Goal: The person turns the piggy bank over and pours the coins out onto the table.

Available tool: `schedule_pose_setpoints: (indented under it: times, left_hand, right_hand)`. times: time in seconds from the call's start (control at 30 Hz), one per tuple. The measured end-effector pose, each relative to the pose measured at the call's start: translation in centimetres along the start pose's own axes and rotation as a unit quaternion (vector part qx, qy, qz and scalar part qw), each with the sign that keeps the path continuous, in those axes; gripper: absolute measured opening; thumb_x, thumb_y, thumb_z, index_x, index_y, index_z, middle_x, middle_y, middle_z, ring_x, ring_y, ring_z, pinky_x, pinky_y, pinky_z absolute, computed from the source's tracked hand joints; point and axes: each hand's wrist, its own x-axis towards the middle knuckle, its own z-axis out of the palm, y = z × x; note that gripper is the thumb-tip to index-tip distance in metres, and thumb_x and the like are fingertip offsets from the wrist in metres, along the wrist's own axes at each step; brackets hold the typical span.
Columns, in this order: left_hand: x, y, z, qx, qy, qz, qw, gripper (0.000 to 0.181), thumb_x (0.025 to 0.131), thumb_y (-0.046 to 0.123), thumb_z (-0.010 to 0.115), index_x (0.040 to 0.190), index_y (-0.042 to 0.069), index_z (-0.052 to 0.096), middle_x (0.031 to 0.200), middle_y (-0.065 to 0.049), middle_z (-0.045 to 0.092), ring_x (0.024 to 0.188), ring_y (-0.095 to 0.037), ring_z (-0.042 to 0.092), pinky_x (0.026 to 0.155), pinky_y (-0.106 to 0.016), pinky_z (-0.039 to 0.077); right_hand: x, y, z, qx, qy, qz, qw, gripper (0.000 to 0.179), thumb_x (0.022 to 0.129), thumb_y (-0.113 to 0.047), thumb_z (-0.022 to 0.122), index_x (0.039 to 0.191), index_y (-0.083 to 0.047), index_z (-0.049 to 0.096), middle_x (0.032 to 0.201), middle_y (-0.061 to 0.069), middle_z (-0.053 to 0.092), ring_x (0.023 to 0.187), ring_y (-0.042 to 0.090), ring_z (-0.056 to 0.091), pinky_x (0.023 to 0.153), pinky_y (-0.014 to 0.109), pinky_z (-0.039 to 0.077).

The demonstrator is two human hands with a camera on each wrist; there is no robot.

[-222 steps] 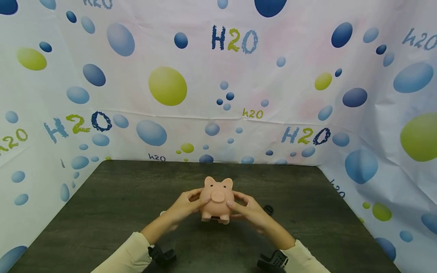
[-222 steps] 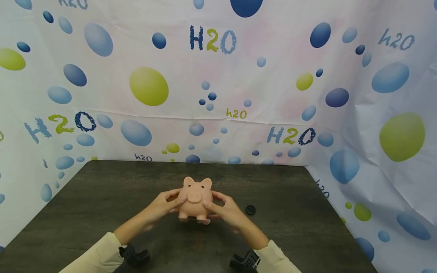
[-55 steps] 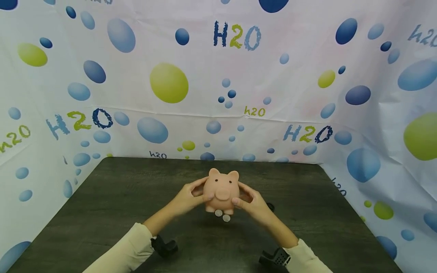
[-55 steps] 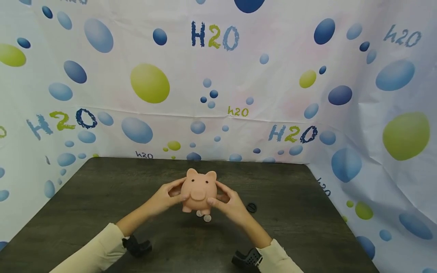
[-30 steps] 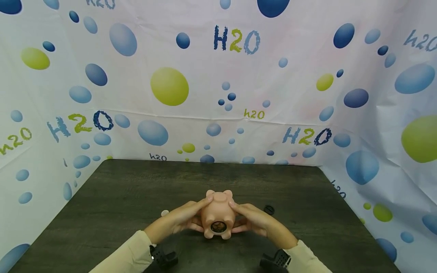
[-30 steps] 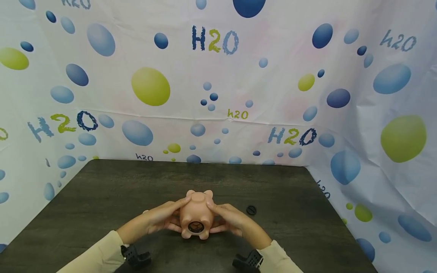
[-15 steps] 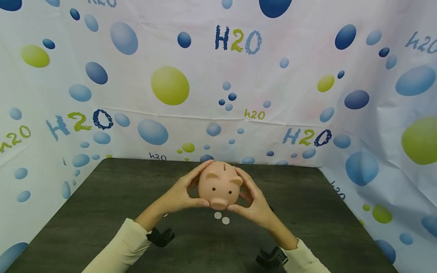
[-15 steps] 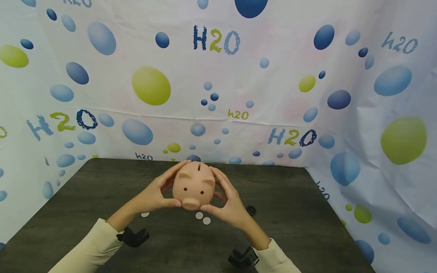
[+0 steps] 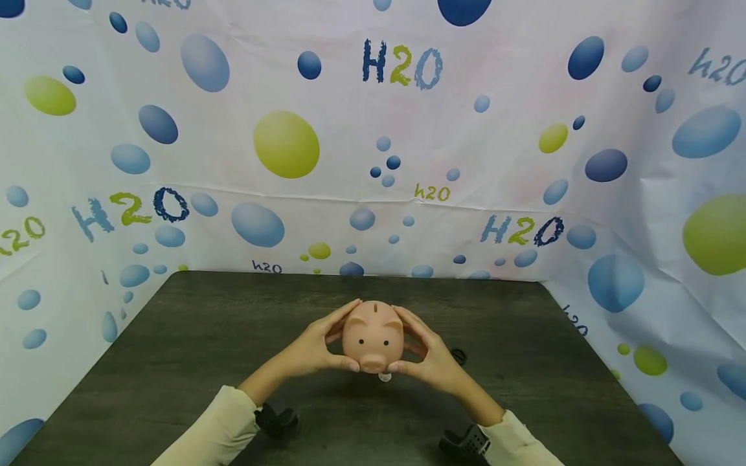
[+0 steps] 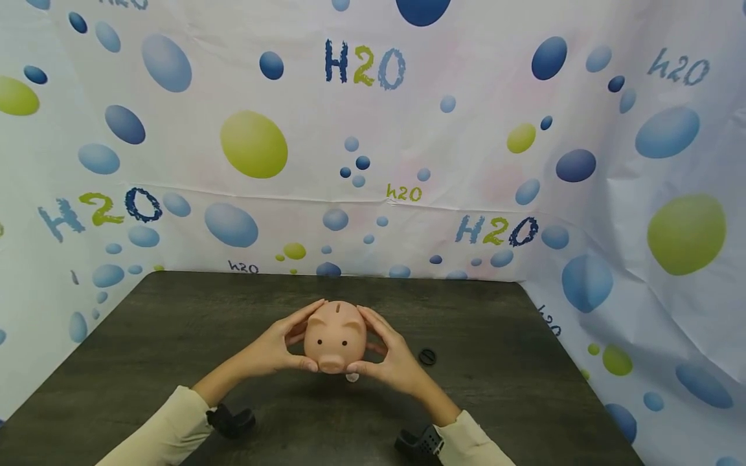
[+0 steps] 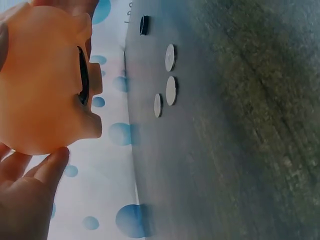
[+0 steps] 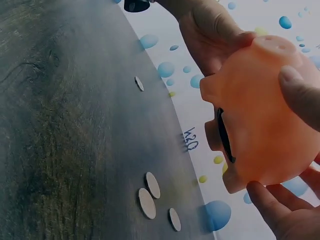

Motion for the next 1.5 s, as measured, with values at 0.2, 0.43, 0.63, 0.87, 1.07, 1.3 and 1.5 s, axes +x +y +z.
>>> schedule_pose_setpoints:
  times: [0.2, 0.43, 0.63, 0.87, 1.07, 1.3, 1.5]
  left_hand:
    - [0.1, -0.1, 0.2, -0.041, 0.009, -0.030, 0.9987, 0.083, 0.088, 0.016, 0.072, 0.153, 0.008, 0.021, 0.152, -0.020, 0.030, 0.133, -0.036, 0.042, 0.101, -0.034, 0.047]
    - [-0.1, -0.1, 0.7, -0.056, 0.033, -0.157, 0.9855, 0.065, 0.099, 0.038, 0.054, 0.144, -0.005, 0.036, 0.138, -0.024, 0.049, 0.118, -0.033, 0.057, 0.091, -0.040, 0.054]
    - [-0.7, -0.2, 1.5, -0.121, 0.024, -0.247, 0.9613, 0.064, 0.101, 0.049, 0.040, 0.134, -0.004, 0.052, 0.122, -0.015, 0.062, 0.102, -0.026, 0.066, 0.084, -0.040, 0.057]
    - [-1.2, -0.6, 2.1, -0.145, 0.004, -0.282, 0.9483, 0.068, 0.101, 0.054, 0.035, 0.129, -0.004, 0.057, 0.108, -0.011, 0.069, 0.092, -0.024, 0.069, 0.081, -0.041, 0.058]
    - [-1.2, -0.4, 2.0, -0.154, -0.001, -0.275, 0.9491, 0.066, 0.101, 0.052, 0.036, 0.129, -0.005, 0.057, 0.110, -0.012, 0.068, 0.094, -0.025, 0.069, 0.082, -0.040, 0.058]
    - [-0.2, 1.5, 1.0, -0.100, 0.029, -0.201, 0.9741, 0.061, 0.100, 0.044, 0.047, 0.139, -0.002, 0.046, 0.127, -0.019, 0.059, 0.107, -0.026, 0.064, 0.086, -0.039, 0.056]
    - [-0.8, 2.7, 0.8, -0.058, 0.040, 0.068, 0.9952, 0.090, 0.083, 0.013, 0.076, 0.153, 0.004, 0.019, 0.154, -0.022, 0.026, 0.138, -0.028, 0.037, 0.106, -0.038, 0.042]
  right_hand:
    - [0.1, -0.4, -0.1, 0.032, 0.009, 0.056, 0.9979, 0.070, 0.092, -0.004, 0.063, 0.151, -0.004, 0.026, 0.151, 0.025, 0.028, 0.126, 0.021, 0.050, 0.092, 0.038, 0.054]
    - [0.3, -1.4, 0.2, 0.098, -0.002, 0.218, 0.9709, 0.060, 0.102, -0.029, 0.047, 0.148, 0.004, 0.028, 0.142, 0.029, 0.039, 0.116, 0.035, 0.057, 0.090, 0.042, 0.055]
    - [0.4, -1.7, 0.7, 0.190, -0.033, 0.334, 0.9225, 0.063, 0.103, -0.043, 0.038, 0.143, 0.006, 0.036, 0.129, 0.019, 0.054, 0.111, 0.034, 0.061, 0.092, 0.044, 0.053]
    - [0.0, -1.3, 0.9, 0.232, -0.066, 0.375, 0.8950, 0.066, 0.102, -0.049, 0.036, 0.142, 0.003, 0.041, 0.125, 0.011, 0.058, 0.109, 0.035, 0.062, 0.090, 0.042, 0.055]
    - [0.0, -1.5, 0.8, 0.242, -0.074, 0.380, 0.8898, 0.068, 0.102, -0.050, 0.037, 0.143, 0.004, 0.035, 0.128, 0.015, 0.054, 0.106, 0.035, 0.063, 0.089, 0.042, 0.055]
    - [1.0, -3.3, -0.2, 0.223, -0.060, 0.304, 0.9242, 0.065, 0.103, -0.036, 0.043, 0.151, 0.002, 0.017, 0.143, 0.024, 0.037, 0.111, 0.031, 0.061, 0.093, 0.043, 0.053]
    - [1.0, -4.9, -0.9, 0.036, -0.036, 0.037, 0.9980, 0.086, 0.086, -0.007, 0.072, 0.153, -0.005, 0.019, 0.154, 0.020, 0.017, 0.132, 0.019, 0.044, 0.100, 0.037, 0.048]
